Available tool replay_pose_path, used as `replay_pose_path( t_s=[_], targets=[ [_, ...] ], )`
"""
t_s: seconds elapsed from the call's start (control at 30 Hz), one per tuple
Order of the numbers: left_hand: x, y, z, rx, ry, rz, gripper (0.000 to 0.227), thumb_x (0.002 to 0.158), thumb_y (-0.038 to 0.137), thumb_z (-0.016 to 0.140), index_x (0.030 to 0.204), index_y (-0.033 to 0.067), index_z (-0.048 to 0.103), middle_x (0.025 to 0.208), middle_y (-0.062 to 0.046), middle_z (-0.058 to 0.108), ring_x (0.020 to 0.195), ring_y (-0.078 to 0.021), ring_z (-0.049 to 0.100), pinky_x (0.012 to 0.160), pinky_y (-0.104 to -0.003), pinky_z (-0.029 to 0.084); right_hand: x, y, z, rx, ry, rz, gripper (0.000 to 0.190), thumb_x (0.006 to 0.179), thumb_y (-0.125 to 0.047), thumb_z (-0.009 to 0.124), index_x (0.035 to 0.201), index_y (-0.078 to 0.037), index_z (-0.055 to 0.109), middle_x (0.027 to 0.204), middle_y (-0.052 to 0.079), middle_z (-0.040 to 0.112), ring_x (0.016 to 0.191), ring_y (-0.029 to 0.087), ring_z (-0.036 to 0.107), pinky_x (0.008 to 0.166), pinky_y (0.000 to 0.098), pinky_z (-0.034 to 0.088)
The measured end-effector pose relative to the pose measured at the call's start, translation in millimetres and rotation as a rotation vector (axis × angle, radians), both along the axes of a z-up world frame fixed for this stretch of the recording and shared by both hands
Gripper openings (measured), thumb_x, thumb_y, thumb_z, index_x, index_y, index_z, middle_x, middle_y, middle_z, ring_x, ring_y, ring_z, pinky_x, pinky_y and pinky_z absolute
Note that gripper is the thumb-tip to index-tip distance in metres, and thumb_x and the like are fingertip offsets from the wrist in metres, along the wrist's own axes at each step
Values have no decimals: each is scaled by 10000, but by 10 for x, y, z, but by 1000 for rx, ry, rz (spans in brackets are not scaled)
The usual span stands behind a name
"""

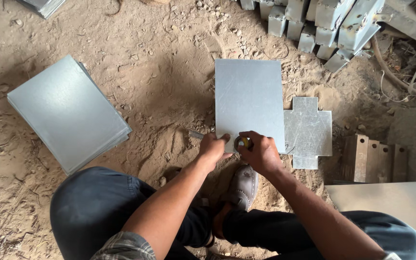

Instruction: The person sits on the ground and uses a small square template and a marker to draw lines on rectangular metal sheets. They repeatedly position the template on the sheet, trace its edges, and then move the template to a new location to continue marking.

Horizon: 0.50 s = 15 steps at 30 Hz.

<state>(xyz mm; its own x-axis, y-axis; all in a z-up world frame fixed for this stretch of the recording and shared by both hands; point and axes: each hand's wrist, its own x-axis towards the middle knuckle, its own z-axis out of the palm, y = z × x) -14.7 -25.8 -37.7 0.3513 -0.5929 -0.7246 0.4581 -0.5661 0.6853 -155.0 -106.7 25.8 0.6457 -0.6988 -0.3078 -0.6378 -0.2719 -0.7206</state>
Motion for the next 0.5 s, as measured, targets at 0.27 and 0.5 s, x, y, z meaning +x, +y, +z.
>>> replay_pose_path(
  t_s=[0.27,0.5],
  targets=[
    [1,14,-87,-43,-8,-17,295,1031,177,555,1222,-16,669,1093,-195,733,802,-201,757,591,-248,654,136,-82,-142,-121,-97,-73,361,936,-95,681,1286,-4,668,950,179,796,574,208,758,466,298,620],
    [-18,-12,-115,5,-39,-15,294,1026,234,602,1194,7,684,990,-192,736,715,-206,713,525,-244,589,-212,281,-16,-46,59,175,312,987,-133,598,1273,-28,665,879,190,779,551,185,765,429,260,610]
  ],
)
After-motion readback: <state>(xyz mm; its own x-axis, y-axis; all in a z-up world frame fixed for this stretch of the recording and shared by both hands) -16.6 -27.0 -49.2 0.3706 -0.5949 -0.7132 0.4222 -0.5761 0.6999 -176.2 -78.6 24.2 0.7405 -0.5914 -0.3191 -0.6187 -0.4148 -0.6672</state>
